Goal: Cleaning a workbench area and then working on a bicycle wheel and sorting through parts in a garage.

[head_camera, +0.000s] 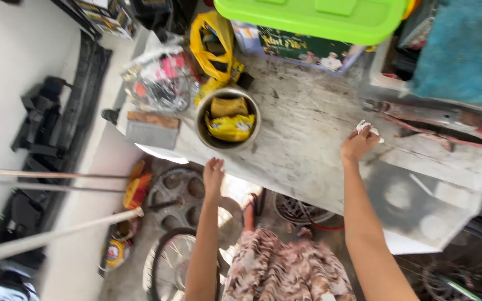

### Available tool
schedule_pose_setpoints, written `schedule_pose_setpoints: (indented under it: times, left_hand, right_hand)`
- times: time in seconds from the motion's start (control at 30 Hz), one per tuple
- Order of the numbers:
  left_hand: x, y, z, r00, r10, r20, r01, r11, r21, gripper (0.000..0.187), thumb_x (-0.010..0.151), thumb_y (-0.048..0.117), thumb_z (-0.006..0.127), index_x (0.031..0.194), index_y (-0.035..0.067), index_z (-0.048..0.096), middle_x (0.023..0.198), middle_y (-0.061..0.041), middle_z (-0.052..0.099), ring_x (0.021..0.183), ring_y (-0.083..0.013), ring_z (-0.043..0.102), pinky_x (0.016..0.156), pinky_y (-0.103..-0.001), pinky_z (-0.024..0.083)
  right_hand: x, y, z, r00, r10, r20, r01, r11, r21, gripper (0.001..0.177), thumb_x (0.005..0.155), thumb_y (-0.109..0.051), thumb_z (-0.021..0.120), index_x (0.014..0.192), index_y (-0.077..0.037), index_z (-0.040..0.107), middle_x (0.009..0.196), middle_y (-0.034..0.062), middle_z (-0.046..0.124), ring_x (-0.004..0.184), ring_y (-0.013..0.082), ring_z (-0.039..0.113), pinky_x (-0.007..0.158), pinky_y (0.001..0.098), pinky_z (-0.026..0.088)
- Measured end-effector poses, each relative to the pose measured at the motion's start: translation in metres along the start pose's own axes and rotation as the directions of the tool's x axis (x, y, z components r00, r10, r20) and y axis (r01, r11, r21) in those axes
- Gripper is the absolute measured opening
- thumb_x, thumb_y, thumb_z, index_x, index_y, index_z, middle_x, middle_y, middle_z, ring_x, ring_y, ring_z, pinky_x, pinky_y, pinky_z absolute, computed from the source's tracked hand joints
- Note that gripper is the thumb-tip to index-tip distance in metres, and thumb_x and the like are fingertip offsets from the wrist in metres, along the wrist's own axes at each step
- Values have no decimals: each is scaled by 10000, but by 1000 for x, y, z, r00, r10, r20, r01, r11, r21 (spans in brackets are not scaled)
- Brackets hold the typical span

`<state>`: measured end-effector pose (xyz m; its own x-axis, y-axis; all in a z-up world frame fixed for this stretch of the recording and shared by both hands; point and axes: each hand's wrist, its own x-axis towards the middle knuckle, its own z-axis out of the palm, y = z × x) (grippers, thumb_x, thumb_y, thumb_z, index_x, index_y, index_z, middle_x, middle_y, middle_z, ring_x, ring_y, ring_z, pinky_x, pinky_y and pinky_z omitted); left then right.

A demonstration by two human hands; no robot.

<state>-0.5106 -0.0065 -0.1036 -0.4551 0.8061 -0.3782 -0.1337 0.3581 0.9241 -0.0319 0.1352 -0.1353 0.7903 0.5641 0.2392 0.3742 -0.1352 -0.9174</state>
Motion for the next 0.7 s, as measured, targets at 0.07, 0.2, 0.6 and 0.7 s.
schedule_pose_setpoints:
  times: [0.07,0.2,0.6,0.7]
  left_hand:
    - [19,23,4,973,-159,165,202,936,-290,698,967,227,689,1526,63,305,1297,-118,636,1120,-242,689,925,-406,570]
    - [32,97,13,930,-258,263,317,925,-212,674,947,154,670,1490,162,271,1121,-129,614,977,-227,644,894,-463,625]
    - [74,78,-26,872,-347,345,407,906,-117,381,902,-36,539,1269,65,527,1005,-92,675,820,-211,710,656,-392,652]
    - [68,91,-49,858,-395,328,451,886,-111,305,915,-31,556,1217,-5,525,990,-135,696,789,-255,737,657,-405,647]
  right_hand:
    - [-5,13,56,910,368,188,-412,772,484,288,1101,-216,586,1179,14,430,1177,84,440,962,172,495,793,328,487]
    - [-19,-1,135,969,36,246,-45,999,31,282,1104,-150,601,1289,48,522,1203,135,456,996,239,501,820,367,479]
    - [16,-1,182,963,-260,70,268,895,-358,351,920,-119,650,1240,25,657,1140,172,588,940,329,637,788,409,547]
    - [-19,-47,208,736,-471,486,665,636,-391,293,910,-100,716,1199,-59,732,1168,144,691,1109,316,658,968,457,550]
